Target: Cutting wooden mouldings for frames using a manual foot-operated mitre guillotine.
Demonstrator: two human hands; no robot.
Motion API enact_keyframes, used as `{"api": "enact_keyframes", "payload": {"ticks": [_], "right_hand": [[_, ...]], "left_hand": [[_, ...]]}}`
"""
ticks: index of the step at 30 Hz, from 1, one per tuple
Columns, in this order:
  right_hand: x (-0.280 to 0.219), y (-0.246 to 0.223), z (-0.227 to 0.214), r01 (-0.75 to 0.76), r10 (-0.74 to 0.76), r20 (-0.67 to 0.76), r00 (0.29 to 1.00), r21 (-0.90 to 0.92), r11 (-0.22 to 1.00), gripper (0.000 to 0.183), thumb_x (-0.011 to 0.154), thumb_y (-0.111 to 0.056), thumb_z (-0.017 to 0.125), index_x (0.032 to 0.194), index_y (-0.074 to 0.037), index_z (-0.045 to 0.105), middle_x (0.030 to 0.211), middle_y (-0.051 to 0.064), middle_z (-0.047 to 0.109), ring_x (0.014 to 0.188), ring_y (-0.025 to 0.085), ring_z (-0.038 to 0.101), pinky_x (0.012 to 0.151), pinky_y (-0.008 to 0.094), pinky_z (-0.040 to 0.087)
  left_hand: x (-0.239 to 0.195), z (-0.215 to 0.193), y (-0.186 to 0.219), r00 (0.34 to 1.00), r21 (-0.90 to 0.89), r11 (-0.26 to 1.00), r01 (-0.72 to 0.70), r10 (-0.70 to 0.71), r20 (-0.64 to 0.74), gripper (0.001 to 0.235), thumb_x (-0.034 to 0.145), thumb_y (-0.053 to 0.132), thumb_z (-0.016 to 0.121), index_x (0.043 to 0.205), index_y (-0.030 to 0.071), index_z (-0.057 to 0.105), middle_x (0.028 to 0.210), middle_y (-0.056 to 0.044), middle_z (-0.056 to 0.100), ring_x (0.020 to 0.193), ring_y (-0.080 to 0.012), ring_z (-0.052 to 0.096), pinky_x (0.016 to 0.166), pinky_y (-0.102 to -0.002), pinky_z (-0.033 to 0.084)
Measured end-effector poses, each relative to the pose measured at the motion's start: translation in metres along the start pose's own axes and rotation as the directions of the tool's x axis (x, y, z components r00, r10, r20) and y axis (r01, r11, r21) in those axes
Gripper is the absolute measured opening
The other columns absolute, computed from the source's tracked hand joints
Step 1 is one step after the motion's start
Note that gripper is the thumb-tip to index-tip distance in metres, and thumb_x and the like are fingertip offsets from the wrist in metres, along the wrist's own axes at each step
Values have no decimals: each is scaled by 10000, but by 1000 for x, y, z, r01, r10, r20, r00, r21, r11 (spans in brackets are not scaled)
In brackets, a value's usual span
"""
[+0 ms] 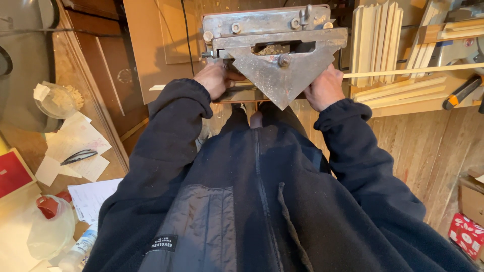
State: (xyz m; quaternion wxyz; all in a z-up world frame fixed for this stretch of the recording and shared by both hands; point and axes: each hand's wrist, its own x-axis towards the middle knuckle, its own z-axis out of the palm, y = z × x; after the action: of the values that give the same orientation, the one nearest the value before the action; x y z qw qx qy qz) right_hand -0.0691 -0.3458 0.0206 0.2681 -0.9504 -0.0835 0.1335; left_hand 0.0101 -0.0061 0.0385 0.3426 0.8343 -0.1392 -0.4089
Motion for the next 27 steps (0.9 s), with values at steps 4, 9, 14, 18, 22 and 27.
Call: {"api": "enact_keyframes", "payload": {"ticks": [4,9,14,18,22,27], "right_hand": [[-3,-35,-18,60,-62,-100,993,-25,998,374,901,-210,771,1252,-105,696,1275,166,624,1214,395,514,897,526,385],[-2,-51,-22,149,-140,-278,950,11,989,392,904,-118,764,1283,-57,687,1188,171,676,1100,429,604,885,523,490],[2,-36,-7,67,-72,-240,968,-30,997,268,925,-152,751,1173,-63,704,1140,162,689,1078,427,623,885,517,499],[-2,-54,-16,151,-198,-267,943,-186,971,277,896,-196,742,1144,-74,721,1131,158,703,1054,422,634,874,513,497],[-4,-50,-15,121,-120,-262,958,-13,993,217,985,-172,728,1166,-57,704,1129,168,700,1061,426,633,878,509,493],[-3,-49,-12,-22,68,-232,970,194,981,194,985,-160,731,1114,-21,691,1082,183,685,1038,450,604,851,518,470]], "left_hand": [[-3,2,3,1000,162,987,-10,14,-21,295,934,93,675,1206,116,788,1190,-265,641,1083,-437,609,934,-479,479],[9,12,-29,999,-80,997,-9,6,-32,268,948,115,666,1184,11,595,1192,-169,705,1145,-386,630,934,-463,510],[11,7,-23,992,115,986,-122,123,-5,305,934,106,650,1204,152,783,1126,-218,576,1089,-418,568,943,-495,462],[6,8,-24,987,111,981,-159,162,-14,275,949,166,691,1209,137,776,1105,-219,575,1064,-429,547,925,-497,452],[9,13,-28,983,151,972,-179,183,-13,274,946,153,689,1201,148,789,1081,-208,580,1056,-429,548,914,-500,447],[4,9,-26,983,120,977,-179,183,-20,281,950,145,697,1218,149,781,1110,-202,579,1090,-416,546,941,-480,454]]}}
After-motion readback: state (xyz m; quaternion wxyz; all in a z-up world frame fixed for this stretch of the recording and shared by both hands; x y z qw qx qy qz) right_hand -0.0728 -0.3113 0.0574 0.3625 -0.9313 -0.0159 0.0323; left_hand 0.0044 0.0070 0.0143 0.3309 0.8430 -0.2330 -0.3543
